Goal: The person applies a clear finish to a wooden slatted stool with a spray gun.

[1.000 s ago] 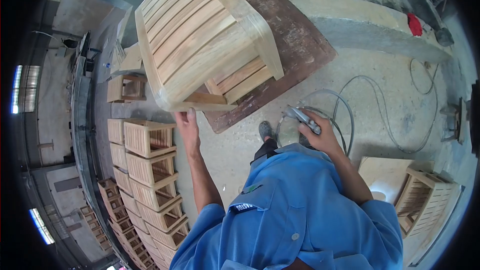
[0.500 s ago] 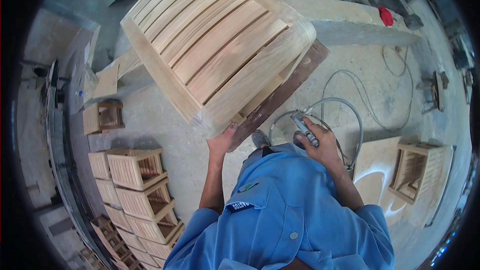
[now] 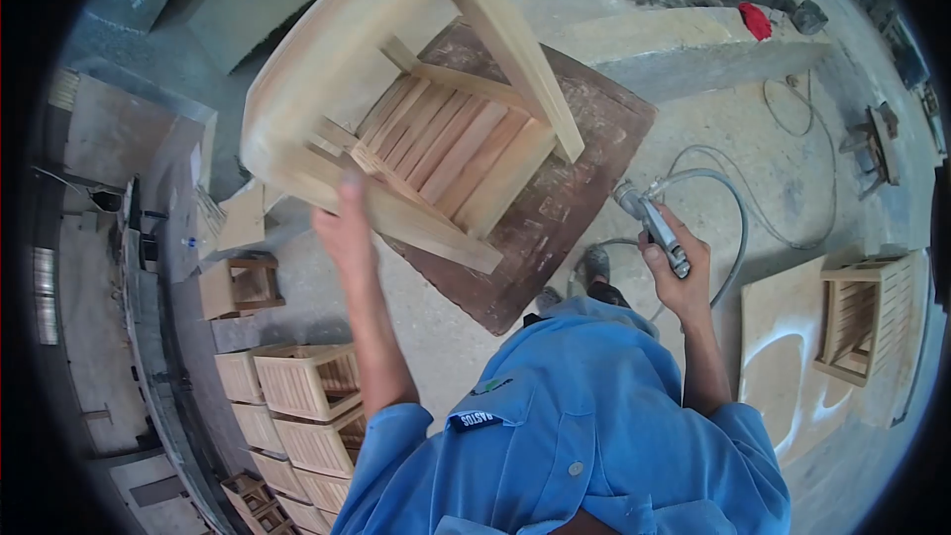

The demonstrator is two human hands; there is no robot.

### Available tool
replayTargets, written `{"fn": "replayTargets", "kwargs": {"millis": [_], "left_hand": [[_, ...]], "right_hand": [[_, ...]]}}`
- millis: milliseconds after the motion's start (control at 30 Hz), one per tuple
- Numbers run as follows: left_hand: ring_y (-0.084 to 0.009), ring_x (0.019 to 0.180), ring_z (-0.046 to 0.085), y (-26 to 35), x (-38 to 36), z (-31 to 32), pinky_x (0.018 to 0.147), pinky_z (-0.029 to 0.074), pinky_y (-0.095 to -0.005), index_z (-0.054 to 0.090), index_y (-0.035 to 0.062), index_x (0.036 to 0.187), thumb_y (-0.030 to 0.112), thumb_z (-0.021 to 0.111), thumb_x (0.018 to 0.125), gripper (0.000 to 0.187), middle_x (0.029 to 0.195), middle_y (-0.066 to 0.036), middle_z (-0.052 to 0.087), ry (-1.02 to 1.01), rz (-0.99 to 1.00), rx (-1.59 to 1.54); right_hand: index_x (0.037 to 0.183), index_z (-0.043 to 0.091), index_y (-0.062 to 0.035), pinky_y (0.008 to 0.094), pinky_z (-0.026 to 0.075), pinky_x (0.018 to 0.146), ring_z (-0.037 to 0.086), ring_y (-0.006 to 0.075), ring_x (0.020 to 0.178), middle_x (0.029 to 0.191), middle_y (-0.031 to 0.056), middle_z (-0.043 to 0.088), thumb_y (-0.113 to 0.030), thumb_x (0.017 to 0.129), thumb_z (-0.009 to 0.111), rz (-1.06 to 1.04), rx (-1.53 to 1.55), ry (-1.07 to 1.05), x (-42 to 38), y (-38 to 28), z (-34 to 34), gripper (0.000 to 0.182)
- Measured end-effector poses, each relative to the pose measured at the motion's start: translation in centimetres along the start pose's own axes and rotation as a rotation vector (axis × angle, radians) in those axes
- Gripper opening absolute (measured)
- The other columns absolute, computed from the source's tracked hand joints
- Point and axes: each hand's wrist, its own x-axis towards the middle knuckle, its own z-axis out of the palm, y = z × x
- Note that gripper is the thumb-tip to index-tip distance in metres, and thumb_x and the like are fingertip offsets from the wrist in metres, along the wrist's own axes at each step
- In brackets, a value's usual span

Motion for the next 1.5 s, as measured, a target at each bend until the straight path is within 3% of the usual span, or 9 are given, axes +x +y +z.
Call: {"fn": "replayTargets", "kwargs": {"millis": [133,233,400,667,967,1067,1200,1300,1500], "left_hand": [[-0.0270,0.075,0.066,3.3,9.8,-2.1,0.069,0.055,-0.0387,0.049,-0.0099,0.116,0.047,0.065,0.087,0.066,0.086,-0.018,0.064,0.005,-0.072,-0.114],[-0.0310,0.070,0.066,4.9,16.2,-3.7,0.065,0.057,-0.0412,0.047,-0.0119,0.115,0.053,0.066,0.085,0.074,0.085,-0.019,0.062,-0.004,-0.170,-0.118],[-0.0317,0.096,0.063,-0.8,24.6,-4.4,0.085,0.052,-0.0417,0.046,-0.0143,0.124,0.061,0.060,0.085,0.085,0.109,-0.023,0.060,0.179,0.015,0.167],[-0.0312,0.115,0.055,-2.2,21.6,-3.7,0.098,0.045,-0.0392,0.041,-0.0083,0.136,0.053,0.043,0.094,0.074,0.129,-0.021,0.052,0.161,-0.096,0.046],[-0.0308,0.117,0.055,-1.7,21.4,-4.6,0.099,0.044,-0.0392,0.040,-0.0042,0.138,0.049,0.048,0.096,0.068,0.134,-0.019,0.051,0.123,-0.194,-0.081],[-0.0293,0.117,0.055,-0.8,20.5,-4.2,0.100,0.044,-0.0372,0.040,-0.0007,0.139,0.047,0.049,0.097,0.064,0.135,-0.016,0.050,0.118,-0.208,-0.095],[-0.0349,0.124,0.049,-0.8,21.0,-4.9,0.100,0.040,-0.0512,0.035,0.0057,0.144,0.058,0.044,0.095,0.072,0.141,-0.017,0.045,0.069,-0.302,-0.023],[-0.0325,0.116,0.054,-1.4,22.2,-5.5,0.095,0.044,-0.0444,0.038,0.0031,0.141,0.055,0.048,0.094,0.071,0.135,-0.017,0.049,0.096,-0.384,-0.033],[-0.0361,0.126,0.047,-1.5,20.1,-2.7,0.106,0.039,-0.0440,0.029,-0.0074,0.141,0.053,0.040,0.097,0.076,0.138,-0.024,0.043,0.188,-0.306,0.044]], "right_hand": [[0.123,0.060,0.0011,0.0316,0.050,0.084,0.066,0.0197,0.094,0.110,0.0159,0.068,-0.007,0.079,0.068,-0.115,0.105,-0.002,2.0,0.9,1.6,0.045],[0.125,0.056,0.0042,0.0275,0.052,0.071,0.065,0.0142,0.078,0.090,0.0123,0.069,-0.021,0.088,0.069,-0.214,0.172,-0.042,3.7,0.6,2.8,0.047],[0.125,0.056,0.0038,0.0270,0.052,0.072,0.066,0.0146,0.078,0.089,0.0117,0.069,-0.018,0.088,0.068,-0.221,0.309,-0.068,6.2,-0.8,4.6,0.045],[0.127,0.056,0.0019,0.0280,0.051,0.072,0.065,0.0142,0.079,0.092,0.0097,0.068,-0.010,0.085,0.068,-0.213,0.500,0.052,11.3,-3.8,9.6,0.045],[0.124,0.059,0.0008,0.0272,0.050,0.066,0.065,0.0149,0.074,0.088,0.0126,0.068,-0.014,0.083,0.071,-0.307,0.437,0.149,15.8,-8.2,15.2,0.046],[0.128,0.057,-0.0049,0.0319,0.052,0.077,0.068,0.0244,0.089,0.105,0.0169,0.068,-0.027,0.084,0.074,-0.195,0.505,-0.123,14.5,-9.2,15.6,0.052],[0.125,0.059,-0.0024,0.0343,0.053,0.075,0.069,0.0288,0.088,0.104,0.0185,0.068,-0.028,0.082,0.076,-0.313,0.410,-0.189,12.5,-9.2,18.2,0.053],[0.123,0.057,0.0060,0.0348,0.054,0.073,0.070,0.0296,0.087,0.104,0.0235,0.067,-0.019,0.079,0.077,-0.480,0.498,-0.207,11.1,-9.8,19.2,0.055],[0.123,0.057,0.0050,0.0355,0.054,0.073,0.070,0.0299,0.087,0.104,0.0234,0.067,-0.021,0.078,0.078,-0.389,0.531,-0.212,9.7,-8.1,19.7,0.056]]}}
